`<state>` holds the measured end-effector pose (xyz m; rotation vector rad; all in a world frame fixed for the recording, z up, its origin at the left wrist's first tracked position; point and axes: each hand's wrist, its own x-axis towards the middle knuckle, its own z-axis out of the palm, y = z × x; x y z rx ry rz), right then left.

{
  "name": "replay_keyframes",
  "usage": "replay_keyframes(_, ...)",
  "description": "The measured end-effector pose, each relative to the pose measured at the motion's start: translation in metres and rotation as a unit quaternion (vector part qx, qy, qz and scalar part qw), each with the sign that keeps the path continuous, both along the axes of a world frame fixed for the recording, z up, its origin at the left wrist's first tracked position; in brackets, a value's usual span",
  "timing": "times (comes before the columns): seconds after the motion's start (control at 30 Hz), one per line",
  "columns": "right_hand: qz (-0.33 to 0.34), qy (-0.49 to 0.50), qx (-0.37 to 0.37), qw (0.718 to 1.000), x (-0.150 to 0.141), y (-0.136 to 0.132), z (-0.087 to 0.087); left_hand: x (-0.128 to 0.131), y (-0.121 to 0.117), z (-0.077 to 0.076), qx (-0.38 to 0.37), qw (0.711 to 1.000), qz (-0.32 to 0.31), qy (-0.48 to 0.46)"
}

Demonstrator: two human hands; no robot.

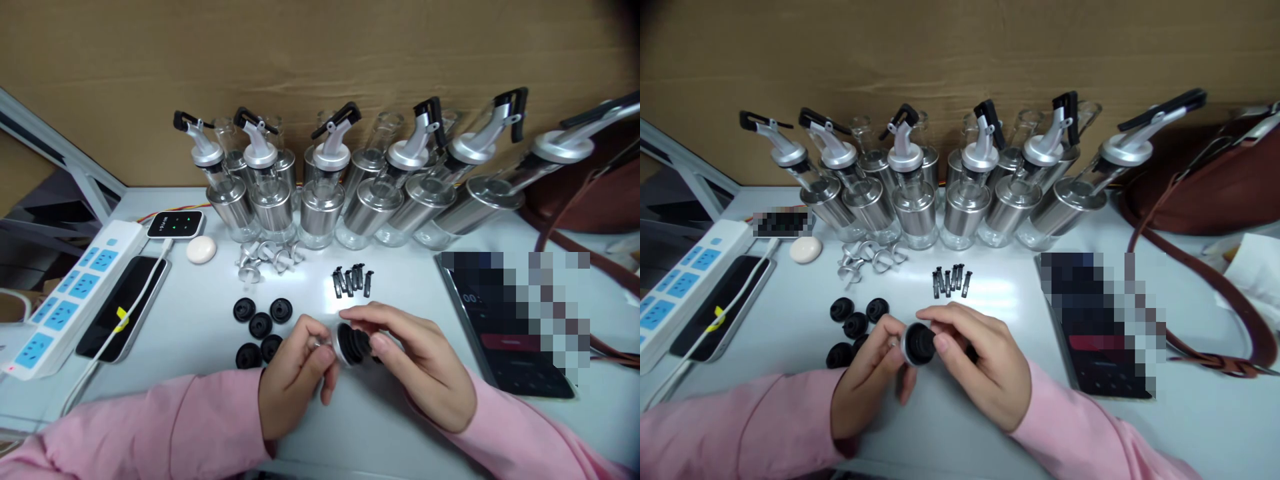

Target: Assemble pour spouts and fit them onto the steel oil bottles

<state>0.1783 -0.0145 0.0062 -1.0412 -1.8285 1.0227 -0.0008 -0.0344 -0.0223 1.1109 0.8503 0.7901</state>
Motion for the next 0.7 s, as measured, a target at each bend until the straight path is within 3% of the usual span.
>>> replay_keyframes(0.17,0.013,0.028,0.090,0.995,-0.0009,0.0017,0.0021,0.0007,0.0002,0.0033,-0.018,0.999,-0.033,0.023)
replay_keyframes(0.33,0.030,0.023,0.074,0.997,-0.0020,0.0036,0.0018,-0.0015,0.0039,0.0064,-0.022,0.995,-0.084,0.038)
replay_keyframes(0.7,0.030,-0.019,0.085,0.996,0.0007,0.0003,0.0005,-0.0025,0.0065,0.0027,0.009,0.997,-0.066,0.043)
